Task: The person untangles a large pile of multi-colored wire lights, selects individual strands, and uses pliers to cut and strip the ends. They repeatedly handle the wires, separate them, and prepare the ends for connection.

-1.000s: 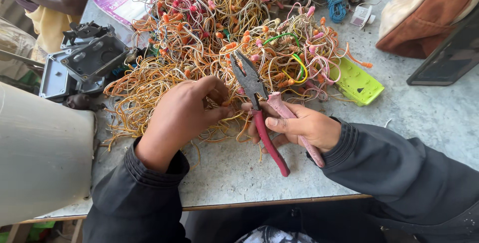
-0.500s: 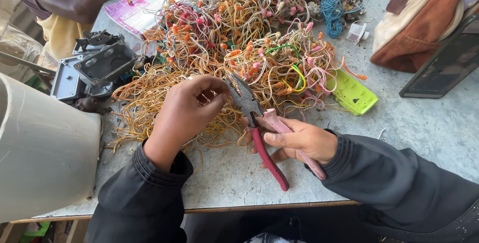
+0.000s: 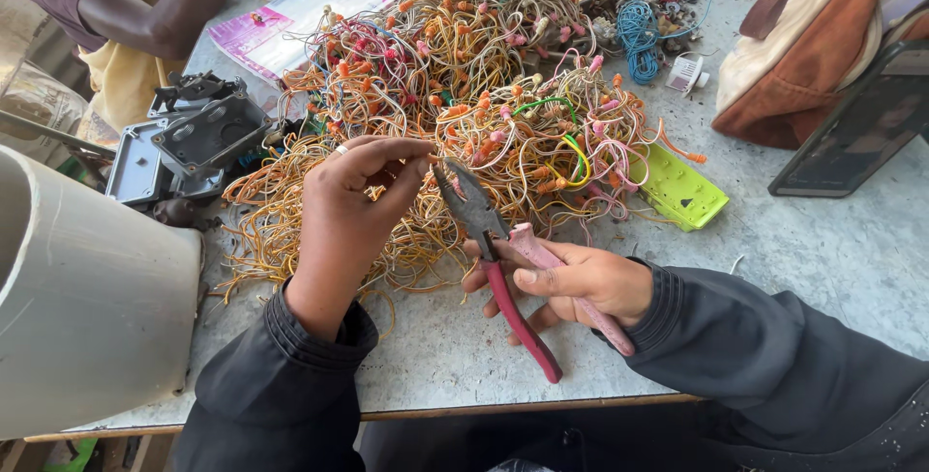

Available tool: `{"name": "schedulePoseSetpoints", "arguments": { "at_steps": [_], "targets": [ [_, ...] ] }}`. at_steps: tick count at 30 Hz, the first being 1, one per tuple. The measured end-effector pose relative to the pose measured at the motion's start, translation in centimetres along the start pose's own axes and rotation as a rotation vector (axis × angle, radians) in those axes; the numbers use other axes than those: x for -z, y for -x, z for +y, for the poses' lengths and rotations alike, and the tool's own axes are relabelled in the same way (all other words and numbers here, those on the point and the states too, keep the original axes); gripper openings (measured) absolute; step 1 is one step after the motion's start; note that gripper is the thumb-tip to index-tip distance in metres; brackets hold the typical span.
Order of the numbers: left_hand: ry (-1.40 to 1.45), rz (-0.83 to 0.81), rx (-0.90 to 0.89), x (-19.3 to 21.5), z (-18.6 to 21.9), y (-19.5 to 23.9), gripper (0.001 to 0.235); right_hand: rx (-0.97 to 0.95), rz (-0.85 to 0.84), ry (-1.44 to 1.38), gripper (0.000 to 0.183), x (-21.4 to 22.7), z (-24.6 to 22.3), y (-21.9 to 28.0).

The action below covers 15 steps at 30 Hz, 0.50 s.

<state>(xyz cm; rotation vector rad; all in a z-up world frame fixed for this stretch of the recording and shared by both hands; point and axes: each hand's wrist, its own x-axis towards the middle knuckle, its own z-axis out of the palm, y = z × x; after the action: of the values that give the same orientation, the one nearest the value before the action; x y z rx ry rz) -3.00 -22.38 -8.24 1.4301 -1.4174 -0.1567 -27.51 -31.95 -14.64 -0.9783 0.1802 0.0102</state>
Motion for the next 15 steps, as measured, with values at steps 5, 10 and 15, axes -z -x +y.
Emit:
{"name": "schedulePoseSetpoints", "arguments": {
  "at_steps": [5,10,15],
  "targets": [
    [-0.008,0.036,-0.095,-0.01,0.15,0.08,0.017,-0.013,-0.031,-0.001,0.067,-0.33,0.01,0.00],
    [-0.025,0.021,-0.109,-0.17,0.59,0.17,0.014,-0.006,-0.036,-0.065,0.067,-0.25,0.01,-0.04],
    [-0.016,0.004,-0.005,-0.26,0.74,0.07,0.014,0.008,-0.017,-0.073,0.067,-0.33,0.13,-0.03]
  ]
}}
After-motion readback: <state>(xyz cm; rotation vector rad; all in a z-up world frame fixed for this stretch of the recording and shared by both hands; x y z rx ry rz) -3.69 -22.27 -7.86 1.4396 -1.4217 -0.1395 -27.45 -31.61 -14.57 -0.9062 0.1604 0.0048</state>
